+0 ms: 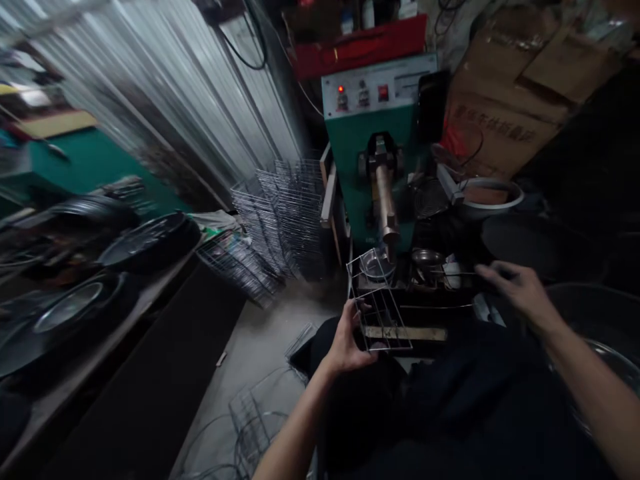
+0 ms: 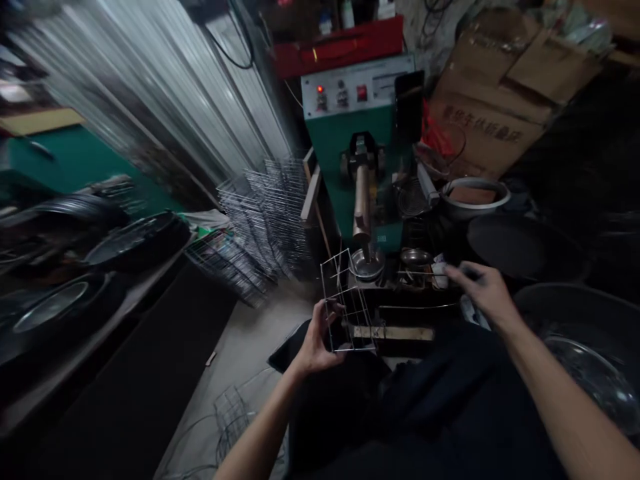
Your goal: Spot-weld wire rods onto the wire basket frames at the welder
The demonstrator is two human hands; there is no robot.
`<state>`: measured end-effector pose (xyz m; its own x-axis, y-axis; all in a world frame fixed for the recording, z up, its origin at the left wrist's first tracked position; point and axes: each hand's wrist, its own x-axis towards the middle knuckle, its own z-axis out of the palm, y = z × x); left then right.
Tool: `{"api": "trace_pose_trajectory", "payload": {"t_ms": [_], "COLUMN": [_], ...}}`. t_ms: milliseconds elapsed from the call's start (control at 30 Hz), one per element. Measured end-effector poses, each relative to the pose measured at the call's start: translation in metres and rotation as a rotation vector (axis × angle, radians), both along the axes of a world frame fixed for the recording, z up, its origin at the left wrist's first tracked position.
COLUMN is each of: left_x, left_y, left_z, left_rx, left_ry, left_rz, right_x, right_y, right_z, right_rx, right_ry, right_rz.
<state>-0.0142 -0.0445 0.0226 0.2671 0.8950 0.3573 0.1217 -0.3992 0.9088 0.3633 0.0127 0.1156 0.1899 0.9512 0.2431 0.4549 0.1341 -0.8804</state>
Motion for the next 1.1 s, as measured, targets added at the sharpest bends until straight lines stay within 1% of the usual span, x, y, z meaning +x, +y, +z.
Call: {"api": "trace_pose_trajectory", "payload": {"t_ms": [100,200,300,400,533,600,733,867,1100], "left_x": [-0.008,-0.014,-0.015,-0.015,-0.014,-0.013,-0.010,-0.006,-0.004], "left_y": [0.005,0.010,0.016,0.021,0.028,0.033,0.044,0.055,0.068], "left_z": [-0.003,-0.001,0.002,0.002,-0.004,-0.009,-0.018,-0.021,-0.027], "left_rx": [0.042,0.082,0.083,0.066,0.041,0.040,0.042,0.052,0.038], "left_ry": [0.023,0.001,-0.016,-0.023,0.006,0.026,0.078,0.125,0.120], "left_rz": [0.027,0.043,0.039,0.034,0.032,0.027,0.019,0.016,0.029], "right_x": [-0.028,-0.036,-0.038,-0.042,-0.050,-0.052,-0.055,-0.057,-0.058], "right_y": [0.018,0.031,0.041,0.047,0.050,0.053,0.068,0.086,0.105], "right_z": [-0.017,-0.027,-0.031,-0.030,-0.024,-0.025,-0.037,-0.051,-0.061], "right_rx": [-0.055,-0.080,-0.086,-0.096,-0.127,-0.138,-0.114,-0.100,-0.085], "right_ry": [0.045,0.044,0.029,0.001,-0.021,-0.027,-0.014,0.000,-0.036], "right_rz": [0.147,0.215,0.233,0.235,0.246,0.257,0.279,0.328,0.331]}}
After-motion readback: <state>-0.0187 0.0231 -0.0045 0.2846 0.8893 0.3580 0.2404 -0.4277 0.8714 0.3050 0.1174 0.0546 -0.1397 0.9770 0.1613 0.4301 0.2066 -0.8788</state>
